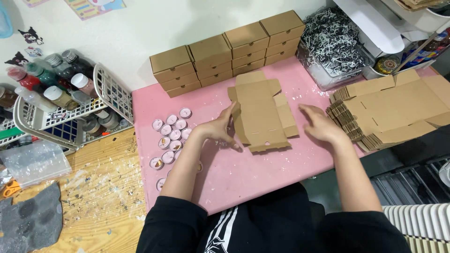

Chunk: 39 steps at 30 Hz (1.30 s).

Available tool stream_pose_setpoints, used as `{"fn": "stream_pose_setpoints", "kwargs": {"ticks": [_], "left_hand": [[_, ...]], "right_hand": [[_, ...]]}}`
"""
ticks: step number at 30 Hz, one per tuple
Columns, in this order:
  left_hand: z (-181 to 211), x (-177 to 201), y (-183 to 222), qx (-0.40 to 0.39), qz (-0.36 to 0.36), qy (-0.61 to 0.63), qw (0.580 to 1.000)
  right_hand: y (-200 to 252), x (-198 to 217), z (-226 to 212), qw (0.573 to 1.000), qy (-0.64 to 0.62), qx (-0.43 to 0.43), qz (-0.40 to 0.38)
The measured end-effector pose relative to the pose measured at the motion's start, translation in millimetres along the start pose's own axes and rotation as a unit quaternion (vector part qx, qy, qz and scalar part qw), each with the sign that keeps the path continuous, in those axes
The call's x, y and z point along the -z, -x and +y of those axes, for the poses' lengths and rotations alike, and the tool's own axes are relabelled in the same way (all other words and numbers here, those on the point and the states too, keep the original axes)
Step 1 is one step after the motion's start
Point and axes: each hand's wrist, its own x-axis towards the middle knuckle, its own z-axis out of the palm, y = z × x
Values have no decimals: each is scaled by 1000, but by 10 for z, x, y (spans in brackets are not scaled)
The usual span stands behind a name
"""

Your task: The person assembles cardboard boxes, adds shredded filler, and places small round candles inside.

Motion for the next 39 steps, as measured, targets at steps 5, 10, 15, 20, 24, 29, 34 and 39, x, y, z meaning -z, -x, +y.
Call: {"fn": "stream_pose_setpoints", "kwargs": {"ticks": [5, 10, 15, 20, 24, 29, 34, 39], "left_hand": [[112, -178, -53, -75, 115, -71, 988], [303, -321, -97, -43, 173, -101, 979], [235, -456, -122, -111, 225, -149, 957], [23, -580, -259, -162, 231, -124, 951], [-63, -692, -326, -171, 239, -79, 952], [455, -595, 40, -136, 162, -113, 971], [465, -664, 42, -122, 125, -190, 966], [363, -766, -54, -146, 227, -193, 943]], "right_hand": [[-62, 62, -370, 993, -68, 33, -86], [-217, -76, -443, 977, -194, 48, -78], [-337, -168, -620, 989, -78, 109, -66], [-389, -199, -1011, 989, 23, 117, -93], [-438, -351, -976, 975, 114, 178, -62], [-465, -451, -852, 975, 130, 177, -38], [-452, -455, -831, 976, 118, 181, -19], [-474, -463, -773, 982, 76, 173, -23]]}}
